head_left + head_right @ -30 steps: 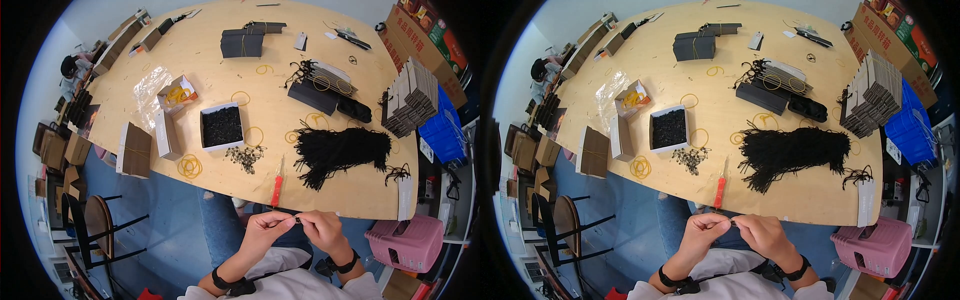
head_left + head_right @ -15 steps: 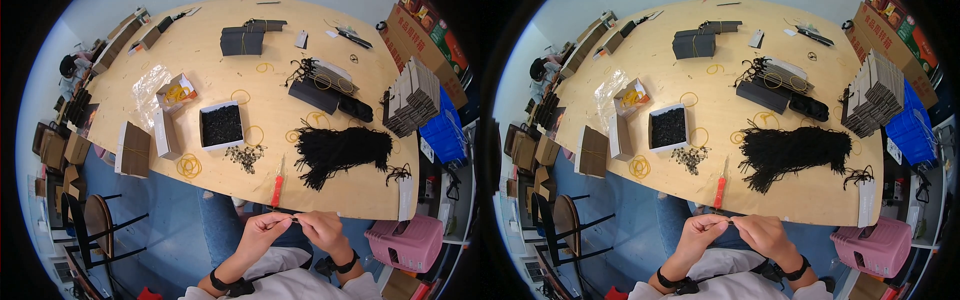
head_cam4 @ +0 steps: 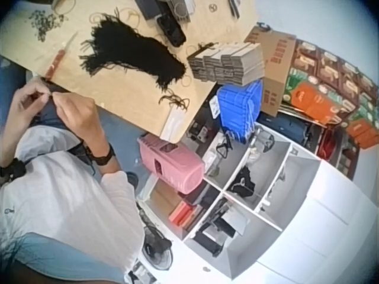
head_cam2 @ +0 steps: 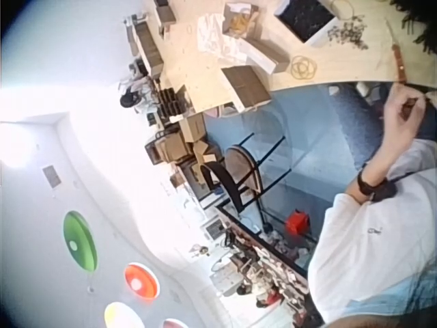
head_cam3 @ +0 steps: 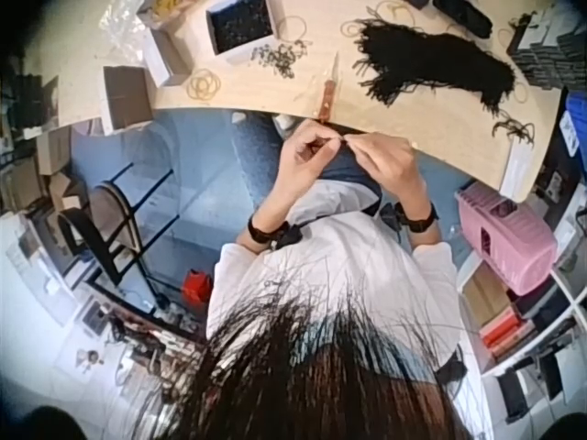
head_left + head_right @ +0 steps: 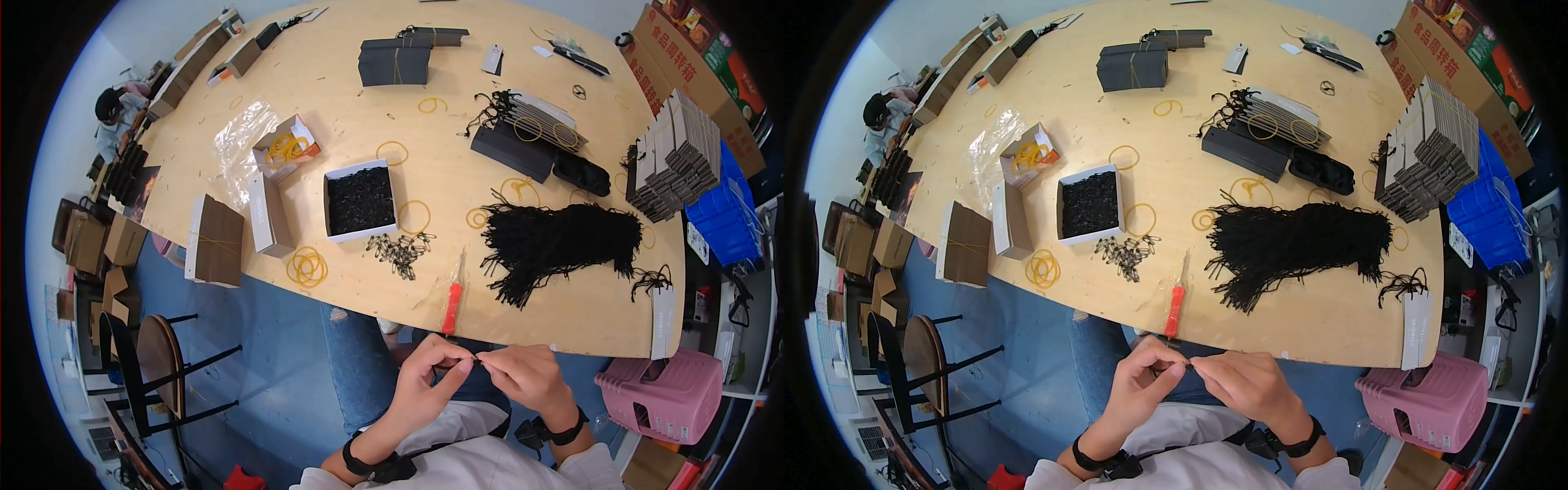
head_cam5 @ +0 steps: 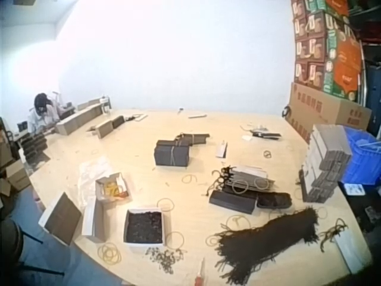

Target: The recorder is assembling decorative items by attaching black tassels and metal fasteners to small white card components.

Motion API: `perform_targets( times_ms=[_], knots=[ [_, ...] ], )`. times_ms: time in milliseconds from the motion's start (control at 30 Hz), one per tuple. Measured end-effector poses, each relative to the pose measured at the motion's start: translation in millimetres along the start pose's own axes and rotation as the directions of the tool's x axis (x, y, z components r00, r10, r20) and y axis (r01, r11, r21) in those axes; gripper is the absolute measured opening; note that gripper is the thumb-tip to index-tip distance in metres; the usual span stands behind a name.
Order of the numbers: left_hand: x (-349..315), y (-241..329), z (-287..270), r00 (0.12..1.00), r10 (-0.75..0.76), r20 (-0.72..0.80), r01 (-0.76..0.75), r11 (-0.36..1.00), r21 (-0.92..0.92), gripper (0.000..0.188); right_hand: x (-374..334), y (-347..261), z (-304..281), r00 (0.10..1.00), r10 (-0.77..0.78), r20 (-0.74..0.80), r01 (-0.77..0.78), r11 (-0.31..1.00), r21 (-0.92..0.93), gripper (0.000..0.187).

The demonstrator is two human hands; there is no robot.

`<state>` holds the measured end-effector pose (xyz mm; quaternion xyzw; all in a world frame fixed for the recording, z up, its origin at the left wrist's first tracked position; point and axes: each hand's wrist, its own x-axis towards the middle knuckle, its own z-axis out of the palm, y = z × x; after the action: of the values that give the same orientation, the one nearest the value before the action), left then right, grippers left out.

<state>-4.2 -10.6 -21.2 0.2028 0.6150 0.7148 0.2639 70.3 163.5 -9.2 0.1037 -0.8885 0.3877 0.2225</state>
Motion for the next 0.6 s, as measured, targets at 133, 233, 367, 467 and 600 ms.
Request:
perform_targets(
  times_ms=[133,233,367,467,600],
  knots=[
    [-2.2,16.3,5.4,0.969,0.236,0.07,-0.245,0.892,0.38,0.005,1.6,-4.6,-2.1,1.0,0.005,0.001,-0.005,0.999,0.045,0.029],
    [-12.9,21.8,12.8,0.993,-0.121,0.0,0.121,0.988,0.096,0.005,2.6,-7.5,-2.2,1.0,0.0,-0.013,0.001,0.997,0.074,0.029],
    [-15.9,16.6,11.8,0.983,-0.183,-0.003,0.183,0.983,0.011,0.006,2.4,-10.0,-1.6,1.0,0.001,-0.022,0.0,0.999,0.046,0.03],
    [-12.9,14.7,11.1,0.977,-0.213,0.008,0.213,0.97,-0.114,0.007,-1.8,-7.0,-2.1,1.0,0.01,-0.026,-0.008,0.999,0.051,0.03],
    [-12.4,8.9,6.8,0.979,-0.201,0.033,0.204,0.961,-0.189,0.008,-0.4,-6.6,-1.6,1.0,0.001,-0.03,0.0,1.0,0.03,0.028]
  ],
)
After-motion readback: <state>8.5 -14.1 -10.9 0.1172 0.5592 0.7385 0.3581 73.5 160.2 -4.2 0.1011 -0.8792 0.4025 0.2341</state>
